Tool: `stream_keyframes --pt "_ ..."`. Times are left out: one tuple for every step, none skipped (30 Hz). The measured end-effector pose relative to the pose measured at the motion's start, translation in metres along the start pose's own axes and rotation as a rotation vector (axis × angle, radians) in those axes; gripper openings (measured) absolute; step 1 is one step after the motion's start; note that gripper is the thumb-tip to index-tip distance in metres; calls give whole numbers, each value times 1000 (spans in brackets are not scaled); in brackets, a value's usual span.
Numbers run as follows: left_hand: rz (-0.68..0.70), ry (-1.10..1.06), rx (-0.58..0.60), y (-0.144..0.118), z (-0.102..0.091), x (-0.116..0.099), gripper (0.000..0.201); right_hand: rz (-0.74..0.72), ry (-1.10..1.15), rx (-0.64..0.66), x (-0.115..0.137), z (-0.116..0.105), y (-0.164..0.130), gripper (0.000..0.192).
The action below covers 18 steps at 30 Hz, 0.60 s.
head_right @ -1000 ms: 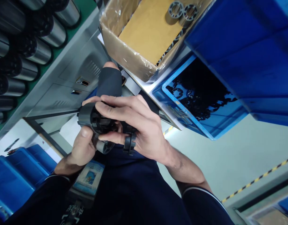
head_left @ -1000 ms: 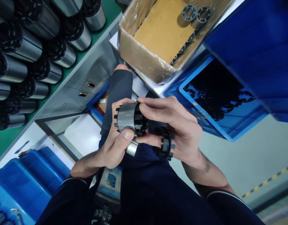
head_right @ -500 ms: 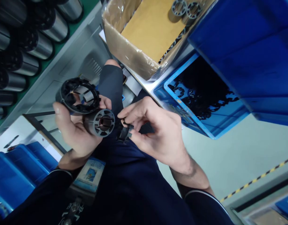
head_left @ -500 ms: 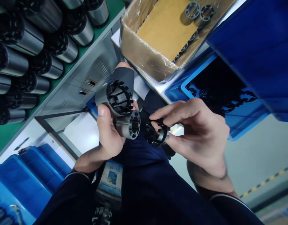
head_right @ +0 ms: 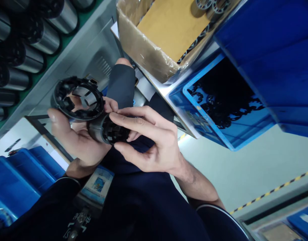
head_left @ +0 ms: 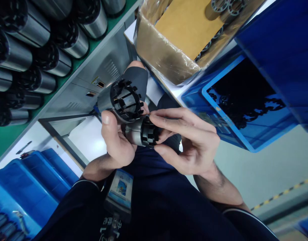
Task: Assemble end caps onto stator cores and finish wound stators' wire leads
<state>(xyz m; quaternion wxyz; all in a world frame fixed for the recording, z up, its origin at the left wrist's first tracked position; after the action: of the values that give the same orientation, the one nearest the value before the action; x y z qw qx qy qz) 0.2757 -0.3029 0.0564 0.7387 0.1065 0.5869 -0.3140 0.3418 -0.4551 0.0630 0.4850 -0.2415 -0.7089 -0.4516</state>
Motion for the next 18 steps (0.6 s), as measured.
stream_keyframes --pt "8 14 -9 1 0 -1 46 8 7 11 1 0 -1 59" --pt "5 42 -15 1 0 -2 48 11 6 15 1 0 -1 64" --pt "-3 74 -23 2 0 -2 50 21 1 17 1 0 -2 68" --pt "-18 108 -28 2 1 -1 52 26 2 13 1 1 -2 72" --pt "-37 136 -34 2 0 0 56 19 11 0 0 1 -2 74" --pt "-56 155 -37 2 0 1 59 5 24 -19 0 2 -2 75" --pt "-72 163 -37 2 -1 2 62 -11 36 -40 -1 4 -3 73" --pt "-85 160 -38 2 -1 3 64 -27 42 -61 -2 5 -3 71" --pt "-98 152 -35 2 -2 5 64 -37 40 -78 -4 6 -3 68" --pt "-101 141 -39 2 -3 6 63 -40 33 -89 -5 7 -4 65" --pt "-96 129 -45 2 -4 7 61 -32 21 -96 -6 8 -5 64" --pt "-88 123 -44 2 -5 8 60 -21 9 -102 -7 9 -6 63" --pt "-81 125 -41 2 -6 9 62 -12 0 -111 -7 9 -7 63" --pt "-80 135 -36 2 -7 10 65 -3 -8 -121 -7 10 -8 64" --pt "-88 153 -29 2 -9 13 70 4 -15 -129 -7 9 -9 65" --pt "-106 174 -14 2 -10 15 76 8 -24 -131 -6 9 -10 66" --pt "-131 197 8 2 -11 18 80 10 -35 -126 -6 9 -11 66" --pt "-146 212 26 2 -11 21 83 10 -49 -115 -5 9 -12 66"
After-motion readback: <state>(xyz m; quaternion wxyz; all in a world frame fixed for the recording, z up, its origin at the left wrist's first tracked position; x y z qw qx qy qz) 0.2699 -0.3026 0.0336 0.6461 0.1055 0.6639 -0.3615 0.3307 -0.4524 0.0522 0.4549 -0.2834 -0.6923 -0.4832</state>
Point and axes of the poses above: each hand's wrist, its own y-axis towards the middle knuckle, its own z-axis out of the palm, x = y × z, the point moved 3 cm from there along y, towards the middle knuckle, and after that the axes turned 11 degrees about -x, right-handed, at the moved point
